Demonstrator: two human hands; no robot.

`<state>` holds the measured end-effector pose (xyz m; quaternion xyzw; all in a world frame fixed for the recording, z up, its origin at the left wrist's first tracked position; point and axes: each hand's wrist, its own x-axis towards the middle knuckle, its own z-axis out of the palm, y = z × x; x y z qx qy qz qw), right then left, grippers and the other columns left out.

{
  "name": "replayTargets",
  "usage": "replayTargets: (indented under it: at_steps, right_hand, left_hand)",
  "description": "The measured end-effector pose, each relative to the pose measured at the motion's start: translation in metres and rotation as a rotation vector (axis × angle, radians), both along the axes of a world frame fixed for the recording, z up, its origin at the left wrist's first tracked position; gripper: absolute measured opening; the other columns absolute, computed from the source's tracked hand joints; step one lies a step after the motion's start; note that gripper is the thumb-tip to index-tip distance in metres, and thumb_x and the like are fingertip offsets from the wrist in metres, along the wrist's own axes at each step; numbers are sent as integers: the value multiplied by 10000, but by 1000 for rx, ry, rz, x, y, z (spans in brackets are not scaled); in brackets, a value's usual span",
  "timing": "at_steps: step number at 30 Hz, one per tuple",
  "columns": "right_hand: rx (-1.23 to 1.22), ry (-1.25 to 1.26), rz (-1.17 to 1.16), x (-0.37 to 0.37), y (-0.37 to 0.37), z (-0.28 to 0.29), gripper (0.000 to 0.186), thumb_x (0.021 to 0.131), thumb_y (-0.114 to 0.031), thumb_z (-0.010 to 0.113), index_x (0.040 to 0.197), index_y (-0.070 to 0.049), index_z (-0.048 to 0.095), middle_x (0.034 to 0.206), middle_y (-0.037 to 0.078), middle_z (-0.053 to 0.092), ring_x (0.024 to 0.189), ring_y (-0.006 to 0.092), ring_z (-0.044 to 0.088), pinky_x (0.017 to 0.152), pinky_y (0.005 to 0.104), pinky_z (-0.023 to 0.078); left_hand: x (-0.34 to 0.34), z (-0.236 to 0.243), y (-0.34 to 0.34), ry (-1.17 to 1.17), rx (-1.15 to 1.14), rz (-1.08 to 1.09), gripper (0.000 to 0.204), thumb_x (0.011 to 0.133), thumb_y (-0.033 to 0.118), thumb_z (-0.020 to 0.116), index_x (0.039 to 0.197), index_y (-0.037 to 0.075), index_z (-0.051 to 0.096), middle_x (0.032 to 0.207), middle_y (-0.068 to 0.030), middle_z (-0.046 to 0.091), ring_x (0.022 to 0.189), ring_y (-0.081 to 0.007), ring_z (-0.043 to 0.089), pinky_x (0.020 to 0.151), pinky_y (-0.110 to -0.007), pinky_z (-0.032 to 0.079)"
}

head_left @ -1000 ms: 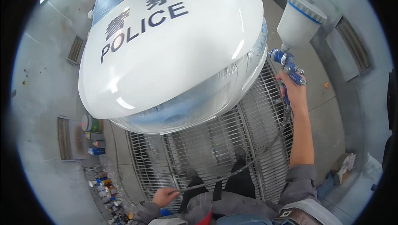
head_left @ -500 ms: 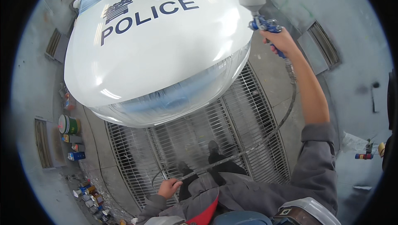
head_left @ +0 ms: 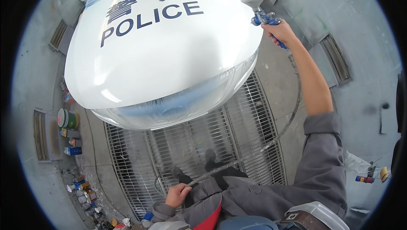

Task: The person uses a spray gun to apply white paint to a car hood in a paint booth. The hood is masked with plastic and tape, and the person moves the spray gun in steady passes across the surface. The person then refills the spray gun from a paint can.

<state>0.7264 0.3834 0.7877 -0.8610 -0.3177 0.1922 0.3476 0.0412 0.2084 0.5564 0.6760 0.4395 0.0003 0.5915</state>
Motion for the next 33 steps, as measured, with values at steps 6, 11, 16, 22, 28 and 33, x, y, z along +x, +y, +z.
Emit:
replayTargets:
  at_steps: [6, 11, 16, 22, 28, 33]
  right_hand:
    - [5, -171, -132, 25, -3, -6, 407, 906, -355, 824, 838, 18, 676, 692, 70, 642, 496, 154, 585, 430, 340, 469]
    - [-61, -107, -59, -8, 4, -3, 407, 897, -362, 822, 853, 19, 685, 699, 67, 653, 502, 154, 598, 436, 340, 485]
    - [-49, -52, -25, -55, 9, -4, 364, 931, -342, 820, 831, -37, 649, 685, 23, 620, 473, 110, 542, 389, 310, 424]
    - [-19, 61, -1, -122, 19, 0, 367, 927, -341, 820, 906, 3, 694, 745, 54, 667, 507, 119, 567, 424, 315, 456]
    - [4, 120, 28, -211, 38, 4, 375, 928, -340, 823, 913, 11, 692, 749, 68, 668, 508, 123, 562, 426, 322, 456]
    - [-12, 136, 51, -287, 55, 10, 374, 930, -348, 828, 942, 2, 695, 773, 64, 671, 528, 122, 556, 445, 321, 465]
  left_hand:
    - [18, -9, 1, 15, 36, 41, 256, 1010, 265, 732, 968, 15, 771, 758, -179, 715, 663, -291, 692, 645, -398, 524]
    - [2, -13, 4, -8, 75, 47, 265, 1005, 269, 738, 960, 10, 763, 748, -197, 700, 650, -317, 680, 637, -405, 519]
    - [-33, -15, 5, -13, 80, 35, 283, 998, 284, 743, 937, 8, 748, 750, -209, 686, 672, -360, 684, 641, -433, 515]
    - [-101, -12, 8, -2, 171, -2, 337, 997, 351, 738, 930, 20, 731, 804, -221, 685, 767, -448, 671, 670, -490, 509]
    - [-180, -18, 12, 10, 249, -44, 350, 1007, 316, 750, 909, -14, 686, 739, -229, 622, 638, -373, 575, 624, -450, 478]
    - [-249, -14, 13, -9, 235, -26, 361, 1010, 327, 751, 910, -14, 684, 735, -233, 606, 639, -366, 533, 630, -451, 475]
